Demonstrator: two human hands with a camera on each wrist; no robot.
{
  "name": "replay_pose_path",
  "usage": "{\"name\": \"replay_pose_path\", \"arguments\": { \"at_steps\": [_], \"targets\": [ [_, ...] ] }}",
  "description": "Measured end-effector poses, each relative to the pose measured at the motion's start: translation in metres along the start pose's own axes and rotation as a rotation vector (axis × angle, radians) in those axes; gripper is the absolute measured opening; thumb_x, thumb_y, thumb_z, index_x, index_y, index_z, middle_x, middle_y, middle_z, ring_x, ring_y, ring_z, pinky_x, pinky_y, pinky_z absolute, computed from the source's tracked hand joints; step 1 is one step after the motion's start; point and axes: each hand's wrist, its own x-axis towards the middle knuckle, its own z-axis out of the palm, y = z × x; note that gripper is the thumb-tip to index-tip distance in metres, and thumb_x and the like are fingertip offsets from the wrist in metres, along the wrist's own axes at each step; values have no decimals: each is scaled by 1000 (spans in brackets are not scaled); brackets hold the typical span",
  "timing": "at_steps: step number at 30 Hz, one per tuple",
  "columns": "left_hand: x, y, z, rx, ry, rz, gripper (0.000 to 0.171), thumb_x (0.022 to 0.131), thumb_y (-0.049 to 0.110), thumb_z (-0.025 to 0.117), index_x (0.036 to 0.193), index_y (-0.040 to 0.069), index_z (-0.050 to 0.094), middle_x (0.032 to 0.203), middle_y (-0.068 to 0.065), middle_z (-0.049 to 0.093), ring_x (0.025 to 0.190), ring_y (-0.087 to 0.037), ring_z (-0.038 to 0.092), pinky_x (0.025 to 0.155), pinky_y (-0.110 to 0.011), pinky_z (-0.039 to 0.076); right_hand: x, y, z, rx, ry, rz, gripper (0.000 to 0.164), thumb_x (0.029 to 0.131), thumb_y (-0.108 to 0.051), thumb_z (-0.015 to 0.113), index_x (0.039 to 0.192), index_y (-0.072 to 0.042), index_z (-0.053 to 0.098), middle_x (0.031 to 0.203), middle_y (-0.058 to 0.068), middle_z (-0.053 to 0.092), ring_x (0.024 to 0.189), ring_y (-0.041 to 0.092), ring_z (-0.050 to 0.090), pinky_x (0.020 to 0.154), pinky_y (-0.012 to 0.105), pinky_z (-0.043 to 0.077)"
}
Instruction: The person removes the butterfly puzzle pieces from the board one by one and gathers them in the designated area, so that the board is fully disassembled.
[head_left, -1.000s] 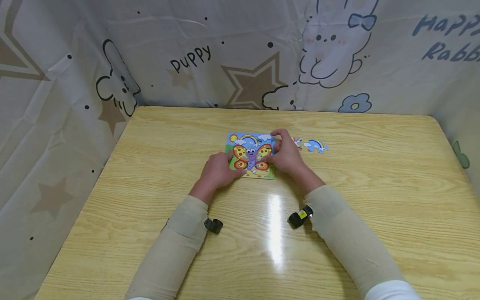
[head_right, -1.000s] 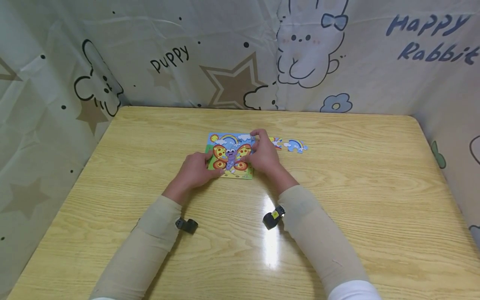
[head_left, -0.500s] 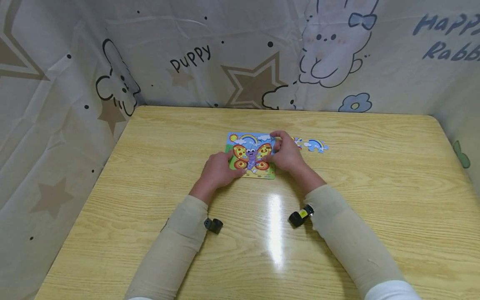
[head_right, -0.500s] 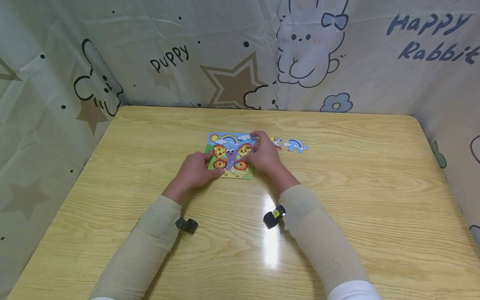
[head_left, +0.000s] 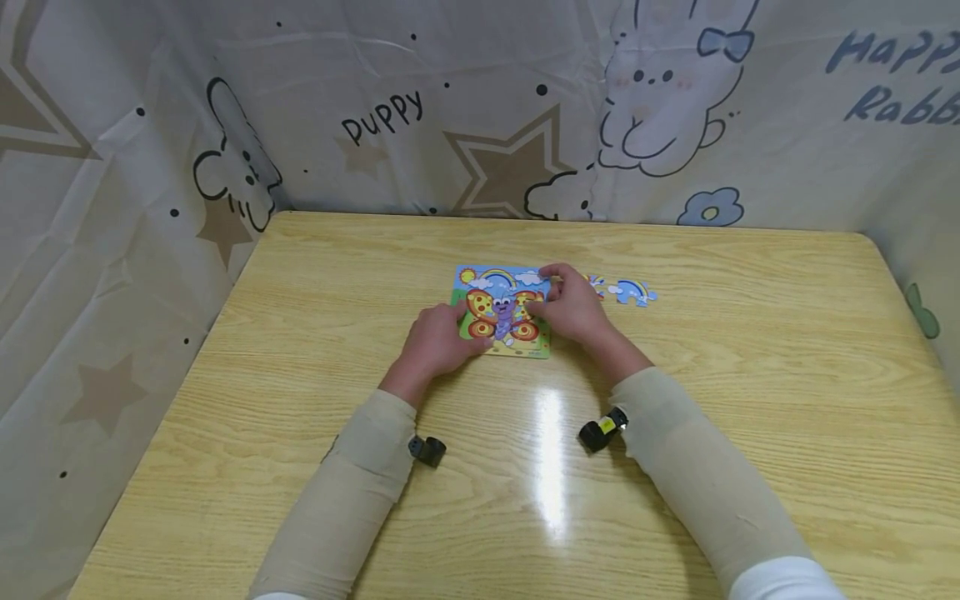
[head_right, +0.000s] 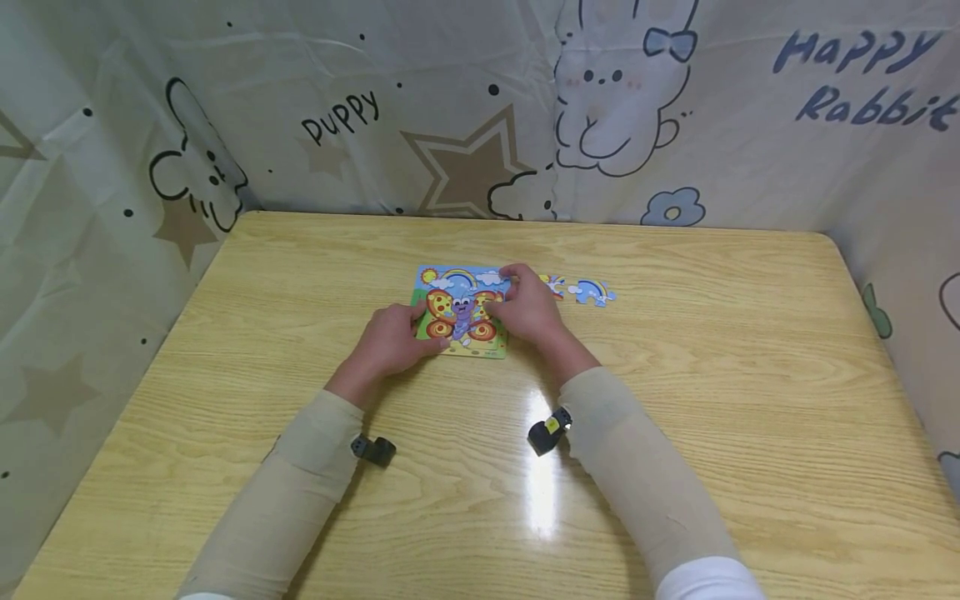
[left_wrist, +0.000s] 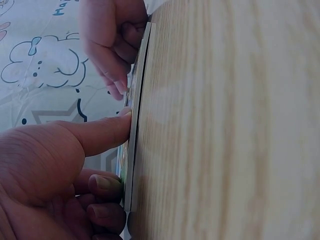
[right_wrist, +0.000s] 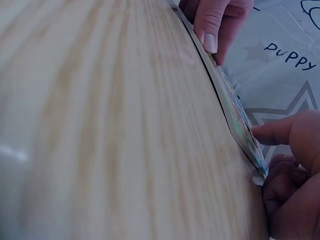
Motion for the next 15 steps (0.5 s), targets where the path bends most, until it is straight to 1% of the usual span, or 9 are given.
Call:
{"name": "replay_pose_path", "arguments": {
  "at_steps": [8, 15],
  "targets": [
    [0, 1, -1, -1, -5, -3, 78, 87, 42, 78, 147, 1, 49, 135, -21, 57, 122, -35, 54, 100, -45, 42, 1, -1, 1, -93, 0, -11, 47, 91, -24, 75, 131, -7, 55, 84, 7, 53, 71, 22, 48, 64, 36, 39],
    [0, 1, 0, -2, -6, -13, 80, 87, 42, 78, 148, 1, 47, 138, -22, 55, 125, -36, 51, 103, -46, 40, 1, -3, 2, -103, -12, -4, 41, 92, -24, 74, 125, -6, 58, 85, 8, 54, 71, 22, 50, 66, 36, 41]
  ]
}}
